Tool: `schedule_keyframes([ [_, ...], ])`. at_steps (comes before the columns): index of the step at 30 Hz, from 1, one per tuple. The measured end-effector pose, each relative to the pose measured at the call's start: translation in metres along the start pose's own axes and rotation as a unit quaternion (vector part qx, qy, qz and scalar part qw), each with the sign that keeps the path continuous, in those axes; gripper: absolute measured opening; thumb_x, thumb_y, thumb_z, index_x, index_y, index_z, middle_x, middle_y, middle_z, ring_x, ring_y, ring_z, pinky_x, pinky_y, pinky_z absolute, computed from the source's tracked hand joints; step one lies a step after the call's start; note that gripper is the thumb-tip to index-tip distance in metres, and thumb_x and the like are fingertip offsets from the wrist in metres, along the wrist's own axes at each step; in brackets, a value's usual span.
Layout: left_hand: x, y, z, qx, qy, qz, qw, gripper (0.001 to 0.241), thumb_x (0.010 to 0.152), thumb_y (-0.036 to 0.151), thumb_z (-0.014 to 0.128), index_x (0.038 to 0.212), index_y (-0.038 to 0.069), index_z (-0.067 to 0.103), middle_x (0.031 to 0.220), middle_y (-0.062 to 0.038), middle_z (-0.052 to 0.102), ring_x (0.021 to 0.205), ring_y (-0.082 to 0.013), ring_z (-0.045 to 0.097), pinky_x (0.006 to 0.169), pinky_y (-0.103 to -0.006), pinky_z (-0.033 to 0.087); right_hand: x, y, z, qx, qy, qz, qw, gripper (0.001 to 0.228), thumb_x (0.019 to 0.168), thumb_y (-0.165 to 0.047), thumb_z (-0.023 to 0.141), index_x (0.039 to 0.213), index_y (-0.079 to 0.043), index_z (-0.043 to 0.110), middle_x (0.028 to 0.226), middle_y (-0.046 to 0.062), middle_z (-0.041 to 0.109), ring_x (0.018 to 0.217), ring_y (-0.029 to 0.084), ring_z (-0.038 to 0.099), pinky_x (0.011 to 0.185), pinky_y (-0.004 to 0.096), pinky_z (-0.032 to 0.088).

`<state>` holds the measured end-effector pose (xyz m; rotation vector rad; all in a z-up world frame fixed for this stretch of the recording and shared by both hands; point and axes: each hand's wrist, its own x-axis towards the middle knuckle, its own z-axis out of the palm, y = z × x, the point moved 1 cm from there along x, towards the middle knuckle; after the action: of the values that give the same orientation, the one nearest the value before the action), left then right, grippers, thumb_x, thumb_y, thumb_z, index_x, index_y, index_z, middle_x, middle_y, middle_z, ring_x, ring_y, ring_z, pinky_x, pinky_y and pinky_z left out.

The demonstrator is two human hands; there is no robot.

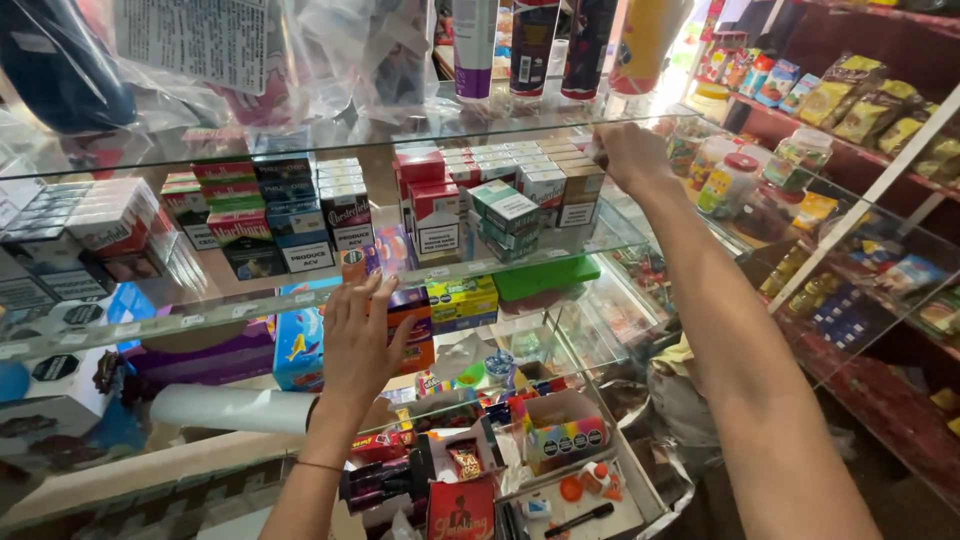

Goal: Stocking cigarette packs and small retail items onto glass display shelves from a cardboard box.

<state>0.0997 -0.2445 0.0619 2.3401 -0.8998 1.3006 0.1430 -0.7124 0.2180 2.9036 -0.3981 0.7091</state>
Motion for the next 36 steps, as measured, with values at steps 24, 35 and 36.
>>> schedule_keyframes([
  [24, 0.116, 0.037, -0.034, -0.383, -0.228, -0.271, 0.853, 0.134, 0.072, 0.043, 0.093, 0.160, -0.004, 0.003, 0.163, -0.031, 0.020, 0.150, -0.0451, 0.026, 0.122, -0.0574, 0.021, 0.023, -0.001, 0.002, -0.101, -0.086, -0.047, 0.990, 0.024, 0.099, -0.020, 0.058, 0.116, -0.017, 0.076, 0.108, 0.018, 0.079, 0.109, 0.041, 0.073, 0.093, 0.055, 0.056],
  [35, 0.138, 0.024, 0.004, -0.402, -0.244, -0.276, 0.839, 0.146, 0.057, 0.037, 0.103, 0.160, -0.004, 0.007, 0.157, -0.034, 0.033, 0.145, -0.0527, 0.034, 0.119, -0.0642, 0.027, 0.042, 0.015, 0.024, -0.099, -0.076, -0.047, 0.991, 0.030, 0.101, -0.026, 0.056, 0.124, -0.025, 0.075, 0.107, 0.015, 0.080, 0.109, 0.037, 0.073, 0.093, 0.051, 0.058],
  [36, 0.137, 0.025, 0.002, -0.405, -0.241, -0.269, 0.840, 0.142, 0.059, 0.034, 0.102, 0.160, -0.005, 0.010, 0.154, -0.035, 0.038, 0.142, -0.0531, 0.038, 0.118, -0.0637, 0.030, 0.042, 0.014, 0.026, -0.084, -0.075, -0.043, 0.993, 0.031, 0.101, -0.027, 0.056, 0.126, -0.025, 0.075, 0.107, 0.016, 0.080, 0.109, 0.039, 0.073, 0.093, 0.053, 0.057],
])
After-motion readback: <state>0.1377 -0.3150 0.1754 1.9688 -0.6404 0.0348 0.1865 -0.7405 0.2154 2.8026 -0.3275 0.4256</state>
